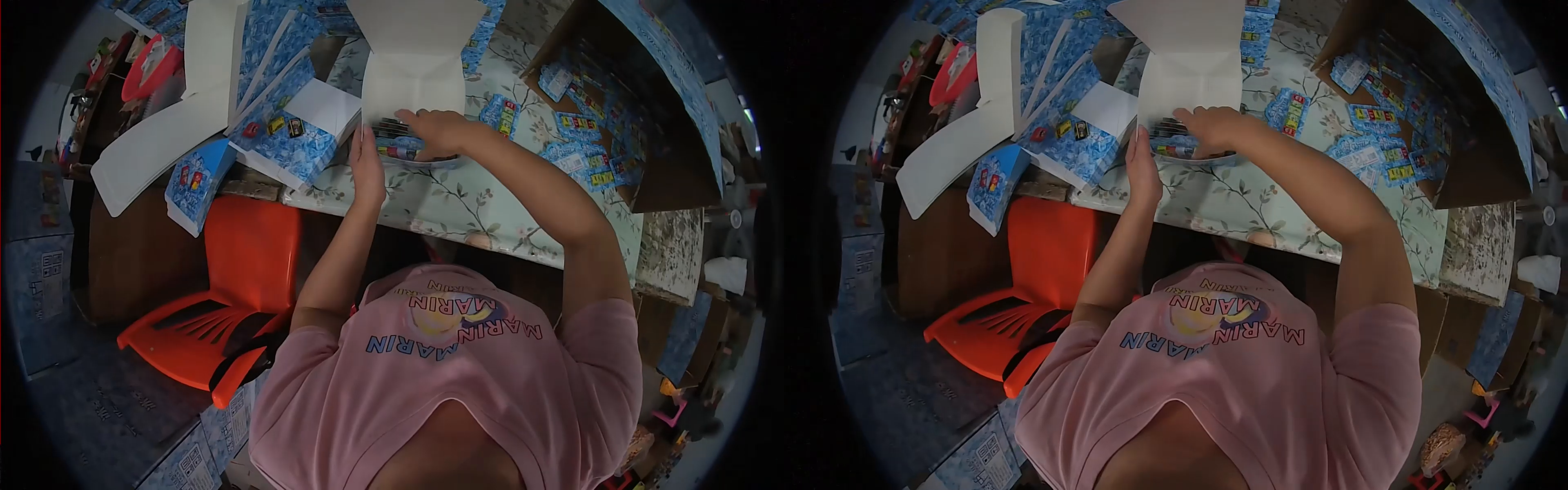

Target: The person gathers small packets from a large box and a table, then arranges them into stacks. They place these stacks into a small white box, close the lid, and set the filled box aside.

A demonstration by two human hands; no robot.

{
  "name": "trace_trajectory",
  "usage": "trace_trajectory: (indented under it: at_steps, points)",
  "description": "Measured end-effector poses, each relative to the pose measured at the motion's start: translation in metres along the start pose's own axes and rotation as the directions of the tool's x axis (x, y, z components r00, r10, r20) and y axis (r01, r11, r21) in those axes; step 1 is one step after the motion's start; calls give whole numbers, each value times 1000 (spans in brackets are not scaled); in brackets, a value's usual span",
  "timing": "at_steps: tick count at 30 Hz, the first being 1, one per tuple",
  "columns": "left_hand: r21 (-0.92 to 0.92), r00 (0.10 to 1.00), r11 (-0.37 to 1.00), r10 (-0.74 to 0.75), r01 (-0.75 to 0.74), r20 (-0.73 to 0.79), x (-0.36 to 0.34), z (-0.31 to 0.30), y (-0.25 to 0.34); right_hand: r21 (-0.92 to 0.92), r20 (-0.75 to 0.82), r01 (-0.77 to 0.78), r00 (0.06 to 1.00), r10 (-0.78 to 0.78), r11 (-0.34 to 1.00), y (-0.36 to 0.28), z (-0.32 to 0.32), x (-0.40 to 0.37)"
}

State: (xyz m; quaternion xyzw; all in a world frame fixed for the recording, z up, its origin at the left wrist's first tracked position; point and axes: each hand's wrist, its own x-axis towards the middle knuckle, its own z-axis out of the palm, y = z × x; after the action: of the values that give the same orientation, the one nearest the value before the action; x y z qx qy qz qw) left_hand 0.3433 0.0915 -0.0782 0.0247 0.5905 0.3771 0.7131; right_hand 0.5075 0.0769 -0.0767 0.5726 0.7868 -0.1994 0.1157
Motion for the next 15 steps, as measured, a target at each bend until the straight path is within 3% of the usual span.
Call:
trace_trajectory:
  at_steps: [1, 2, 3, 5, 7, 8, 9, 10, 11, 12, 13, 15]
  points:
    - [-5, 1000, 1000, -8, 8, 2, 8, -8, -13, 152, 41, 68, 996, -75, 986, 10, -2, 6]
    - [67, 900, 913, 382, -403, 212, 21, -22, -37, 306, 70, 126, 986, -154, 944, 19, -4, 15]
    - [40, 612, 661, 669, -749, 422, 27, -29, -52, 303, 75, 122, 986, -151, 945, 22, -8, 24]
    - [38, 628, 671, 671, -741, 393, 26, -26, -55, 431, 80, -66, 996, 35, 900, 27, -19, 45]
    - [44, 640, 675, 674, -736, 369, 31, -20, -42, 454, 66, -43, 998, 14, 890, 24, -9, 65]
    - [69, 892, 896, 426, -439, 153, 42, -12, -21, 449, 120, -30, 992, -27, 893, 15, -5, 69]
    - [15, 995, 996, 84, -83, -62, 49, -4, -11, 446, 176, -24, 983, -61, 895, 5, -3, 68]
    - [21, 996, 997, 74, -73, -48, 43, -5, -22, 445, 177, -42, 983, -43, 895, -3, -3, 64]
    - [38, 878, 881, 465, -472, 118, 32, -12, -42, 388, 133, -4, 990, -51, 922, -9, -1, 57]
    - [-24, 590, 619, 759, -785, 275, 24, -13, -58, 329, 89, 27, 994, -59, 944, -10, 2, 45]
    - [-36, 579, 613, 762, -789, 290, 25, -13, -57, 334, 89, 0, 995, -31, 943, -7, 4, 30]
    - [52, 571, 587, 757, -808, 317, 39, -17, -51, 399, -272, 102, 962, 11, 911, 0, 0, 4]
